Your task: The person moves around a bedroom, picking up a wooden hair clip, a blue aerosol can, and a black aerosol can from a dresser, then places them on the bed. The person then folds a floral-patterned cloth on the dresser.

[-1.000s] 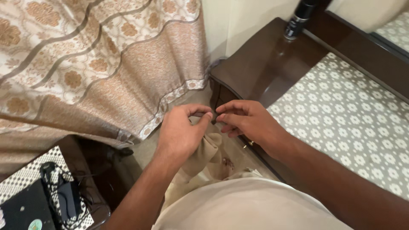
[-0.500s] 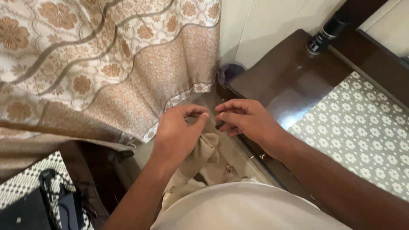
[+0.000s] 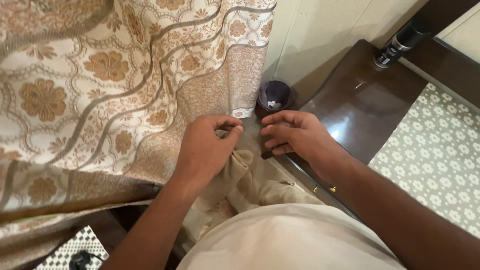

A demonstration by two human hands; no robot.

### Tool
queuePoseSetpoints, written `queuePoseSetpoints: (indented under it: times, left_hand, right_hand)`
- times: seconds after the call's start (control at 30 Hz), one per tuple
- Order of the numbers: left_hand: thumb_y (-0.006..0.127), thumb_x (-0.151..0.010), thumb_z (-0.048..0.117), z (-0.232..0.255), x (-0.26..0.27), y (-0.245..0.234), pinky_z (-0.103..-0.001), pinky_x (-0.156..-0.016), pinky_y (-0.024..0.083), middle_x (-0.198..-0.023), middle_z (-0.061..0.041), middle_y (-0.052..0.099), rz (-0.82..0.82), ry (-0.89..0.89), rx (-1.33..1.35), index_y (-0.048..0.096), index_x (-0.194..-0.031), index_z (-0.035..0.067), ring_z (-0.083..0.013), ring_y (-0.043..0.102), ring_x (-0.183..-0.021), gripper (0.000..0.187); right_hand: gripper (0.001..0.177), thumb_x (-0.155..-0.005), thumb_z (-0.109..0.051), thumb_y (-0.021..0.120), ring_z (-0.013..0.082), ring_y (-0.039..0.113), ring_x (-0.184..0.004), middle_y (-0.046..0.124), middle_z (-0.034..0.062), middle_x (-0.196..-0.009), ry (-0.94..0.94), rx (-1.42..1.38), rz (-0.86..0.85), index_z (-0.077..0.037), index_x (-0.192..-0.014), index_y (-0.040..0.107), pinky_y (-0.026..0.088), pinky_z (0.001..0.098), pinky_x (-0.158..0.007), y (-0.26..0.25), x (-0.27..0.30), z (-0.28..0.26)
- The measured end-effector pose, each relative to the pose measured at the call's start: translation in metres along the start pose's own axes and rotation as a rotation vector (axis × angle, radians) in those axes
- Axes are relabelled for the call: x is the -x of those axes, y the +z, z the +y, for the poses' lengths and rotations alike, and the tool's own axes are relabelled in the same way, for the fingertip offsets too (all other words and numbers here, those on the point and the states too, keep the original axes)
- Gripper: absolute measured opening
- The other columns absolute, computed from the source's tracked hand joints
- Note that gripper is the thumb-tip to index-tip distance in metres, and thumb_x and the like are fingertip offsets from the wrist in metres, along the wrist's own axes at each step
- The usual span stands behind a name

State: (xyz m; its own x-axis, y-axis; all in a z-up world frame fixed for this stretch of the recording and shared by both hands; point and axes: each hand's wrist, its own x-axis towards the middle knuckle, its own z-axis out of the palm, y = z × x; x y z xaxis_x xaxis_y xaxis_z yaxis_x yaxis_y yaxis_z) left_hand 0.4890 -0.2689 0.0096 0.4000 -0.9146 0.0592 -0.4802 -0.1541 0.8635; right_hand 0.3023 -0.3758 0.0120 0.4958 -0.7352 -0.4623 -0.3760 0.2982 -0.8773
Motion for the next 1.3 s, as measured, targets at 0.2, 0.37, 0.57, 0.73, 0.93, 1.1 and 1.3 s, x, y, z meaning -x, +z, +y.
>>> queuePoseSetpoints:
  times: [0.2, 0.37, 0.57, 0.73, 0.93, 1.1, 1.3]
  left_hand:
    - [0.073, -0.085, 0.022, -0.009, -0.037, -0.005, -0.034, -0.083, 0.057, -0.094, -0.012, 0.080, -0.051, 0.130, 0.033, 0.079, -0.100, 0.004, -0.0241, 0.078, -0.091, 0.024]
    - [0.072, -0.084, 0.022, -0.006, -0.079, 0.004, -0.033, -0.081, 0.059, -0.093, -0.011, 0.081, -0.132, 0.117, 0.056, 0.079, -0.101, 0.005, -0.0232, 0.079, -0.089, 0.024]
    - [0.073, -0.084, 0.021, 0.010, -0.143, 0.022, -0.032, -0.080, 0.059, -0.092, -0.012, 0.080, -0.195, 0.179, 0.050, 0.079, -0.099, 0.005, -0.0234, 0.078, -0.089, 0.023]
    - [0.073, -0.085, 0.021, 0.031, -0.201, 0.042, -0.032, -0.077, 0.059, -0.090, -0.011, 0.080, -0.278, 0.218, 0.056, 0.079, -0.098, 0.004, -0.0218, 0.079, -0.085, 0.022]
    - [0.073, -0.086, 0.022, 0.050, -0.258, 0.072, -0.032, -0.073, 0.059, -0.088, -0.011, 0.080, -0.360, 0.304, 0.041, 0.079, -0.098, 0.004, -0.0201, 0.079, -0.080, 0.023]
    - [0.073, -0.086, 0.024, 0.063, -0.295, 0.090, -0.032, -0.072, 0.058, -0.085, -0.010, 0.080, -0.453, 0.314, 0.041, 0.079, -0.100, 0.005, -0.0194, 0.078, -0.077, 0.024]
    - [0.072, -0.086, 0.025, 0.077, -0.336, 0.117, -0.032, -0.075, 0.059, -0.088, -0.009, 0.081, -0.594, 0.310, -0.013, 0.079, -0.100, 0.006, -0.0189, 0.079, -0.081, 0.024]
  right_hand:
    - [0.034, -0.092, -0.014, 0.062, 0.0182, 0.072, -0.089, 0.074, 0.0071, -0.108, -0.007, -0.010, 0.021, -0.002, -0.123, 0.067, 0.060, 0.0335, -0.079, 0.010, -0.019, -0.008]
    - [0.034, -0.092, -0.012, 0.062, 0.0172, 0.072, -0.089, 0.073, 0.0072, -0.108, 0.000, -0.050, 0.074, -0.002, -0.123, 0.067, 0.060, 0.0335, -0.079, 0.001, -0.042, -0.018]
    - [0.032, -0.093, -0.014, 0.062, 0.0171, 0.069, -0.085, 0.074, 0.0080, -0.106, 0.003, -0.140, 0.112, -0.002, -0.122, 0.069, 0.060, 0.0347, -0.078, -0.022, -0.084, -0.039]
    - [0.031, -0.093, -0.015, 0.061, 0.0158, 0.072, -0.089, 0.077, 0.0064, -0.108, 0.006, -0.134, 0.222, -0.004, -0.120, 0.070, 0.060, 0.0323, -0.080, -0.058, -0.111, -0.058]
    - [0.031, -0.093, -0.015, 0.060, 0.0149, 0.073, -0.091, 0.076, 0.0068, -0.109, 0.050, -0.165, 0.337, -0.004, -0.121, 0.069, 0.058, 0.0318, -0.083, -0.098, -0.126, -0.073]
    - [0.031, -0.092, -0.015, 0.061, 0.0152, 0.071, -0.089, 0.075, 0.0066, -0.107, 0.079, -0.230, 0.417, -0.005, -0.120, 0.069, 0.058, 0.0326, -0.083, -0.114, -0.133, -0.080]
    - [0.030, -0.092, -0.014, 0.060, 0.0149, 0.072, -0.090, 0.074, 0.0066, -0.105, 0.066, -0.323, 0.545, -0.004, -0.119, 0.070, 0.059, 0.0327, -0.084, -0.121, -0.141, -0.083]
